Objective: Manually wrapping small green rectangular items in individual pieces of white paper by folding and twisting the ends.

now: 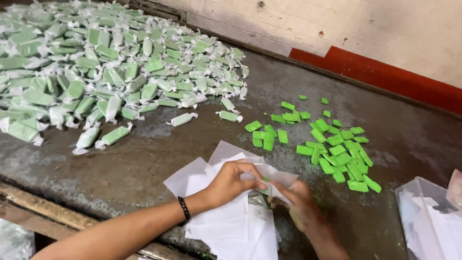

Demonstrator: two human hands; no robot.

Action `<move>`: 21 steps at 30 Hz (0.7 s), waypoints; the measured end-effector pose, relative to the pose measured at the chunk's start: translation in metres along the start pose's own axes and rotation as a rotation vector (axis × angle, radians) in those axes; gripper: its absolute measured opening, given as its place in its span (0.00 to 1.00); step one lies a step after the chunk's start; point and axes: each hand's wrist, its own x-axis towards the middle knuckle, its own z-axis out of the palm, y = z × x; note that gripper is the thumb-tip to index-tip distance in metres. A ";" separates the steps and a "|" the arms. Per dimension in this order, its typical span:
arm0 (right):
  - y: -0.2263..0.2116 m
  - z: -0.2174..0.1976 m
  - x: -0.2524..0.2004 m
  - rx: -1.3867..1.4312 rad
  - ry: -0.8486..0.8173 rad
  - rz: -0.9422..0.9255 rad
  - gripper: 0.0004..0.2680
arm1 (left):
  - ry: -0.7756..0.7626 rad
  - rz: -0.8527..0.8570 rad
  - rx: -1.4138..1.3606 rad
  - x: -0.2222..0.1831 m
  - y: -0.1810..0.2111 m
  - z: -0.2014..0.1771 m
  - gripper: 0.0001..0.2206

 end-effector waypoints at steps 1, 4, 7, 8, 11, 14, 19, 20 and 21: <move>0.004 0.000 0.003 0.055 0.053 0.039 0.11 | 0.075 -0.107 -0.065 0.001 -0.003 0.000 0.04; 0.001 -0.003 0.005 0.135 -0.050 -0.086 0.09 | 0.248 -0.317 -0.109 0.005 -0.022 -0.003 0.07; -0.024 0.004 -0.008 -0.044 -0.232 -0.083 0.30 | 0.263 -0.392 -0.182 0.003 -0.010 -0.001 0.06; -0.029 0.014 -0.015 -0.043 -0.232 -0.087 0.30 | 0.261 -0.389 -0.180 0.002 -0.008 0.001 0.06; -0.035 0.031 -0.024 -0.187 -0.001 -0.112 0.33 | 0.269 -0.359 -0.102 0.000 -0.005 0.007 0.04; -0.028 0.027 -0.017 -0.140 0.078 -0.140 0.30 | 0.237 -0.301 -0.173 0.000 -0.003 0.007 0.17; -0.046 0.029 -0.022 -0.149 0.098 -0.077 0.33 | 0.160 -0.451 -0.352 0.002 -0.009 0.006 0.13; -0.044 0.028 -0.021 -0.147 0.096 -0.081 0.33 | 0.160 -0.448 -0.348 0.004 -0.013 0.005 0.13; -0.042 0.027 -0.021 -0.137 0.086 -0.065 0.27 | 0.182 -0.408 -0.332 0.005 -0.017 0.003 0.07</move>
